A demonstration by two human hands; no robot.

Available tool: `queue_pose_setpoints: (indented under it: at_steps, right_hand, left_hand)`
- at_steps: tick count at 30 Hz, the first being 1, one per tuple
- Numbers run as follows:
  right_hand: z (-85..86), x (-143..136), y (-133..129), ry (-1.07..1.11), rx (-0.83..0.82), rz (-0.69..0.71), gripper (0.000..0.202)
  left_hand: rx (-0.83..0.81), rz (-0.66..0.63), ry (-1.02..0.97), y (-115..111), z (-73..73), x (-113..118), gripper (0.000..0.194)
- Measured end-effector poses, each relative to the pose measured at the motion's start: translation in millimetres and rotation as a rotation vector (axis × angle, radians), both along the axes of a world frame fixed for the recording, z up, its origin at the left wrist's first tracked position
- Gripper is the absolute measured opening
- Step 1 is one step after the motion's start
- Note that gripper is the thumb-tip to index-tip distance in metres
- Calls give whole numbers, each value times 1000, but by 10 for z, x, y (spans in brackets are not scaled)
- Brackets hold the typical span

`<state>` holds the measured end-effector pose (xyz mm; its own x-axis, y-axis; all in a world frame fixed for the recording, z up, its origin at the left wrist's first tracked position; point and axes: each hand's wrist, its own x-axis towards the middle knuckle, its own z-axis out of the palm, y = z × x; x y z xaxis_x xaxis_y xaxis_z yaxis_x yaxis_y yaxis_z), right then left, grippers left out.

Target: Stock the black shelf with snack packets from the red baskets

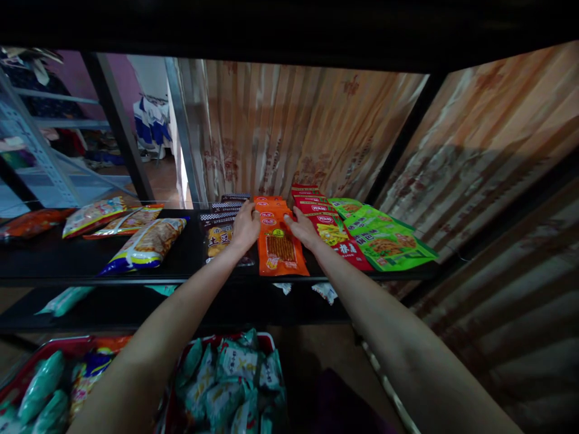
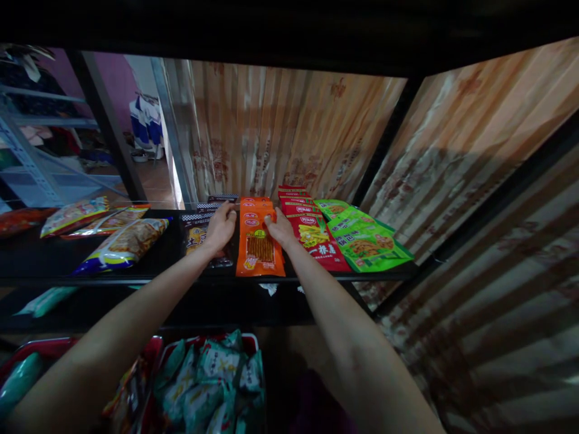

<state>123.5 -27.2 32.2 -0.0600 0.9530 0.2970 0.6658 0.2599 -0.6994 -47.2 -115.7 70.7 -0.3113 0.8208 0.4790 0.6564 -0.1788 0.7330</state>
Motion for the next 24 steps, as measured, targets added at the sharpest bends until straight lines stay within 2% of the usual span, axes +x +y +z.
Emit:
queue_pose_setpoints:
  at_steps: [5,9,13,18,24]
  right_hand:
    - [345,-304,-274,-101,134,33,52]
    - [461,-615,-460,-34,79,113,52]
    - [387,-983,-596,90,-69,155,57]
    - [165,-1299,-575,172,-227,137,64]
    - [-12,-1441,-400,182,-316,138,69]
  left_hand:
    - [163,53,-9,-368,-143,-404,31]
    - [176,220,-65,-574,-298,-734,34]
    - [-9,326,-123,-626,-449,-974,45]
    - [-206,276,-205,-558,-539,-1131,54]
    - [-243,223,-289,-386,-624,-1254,54]
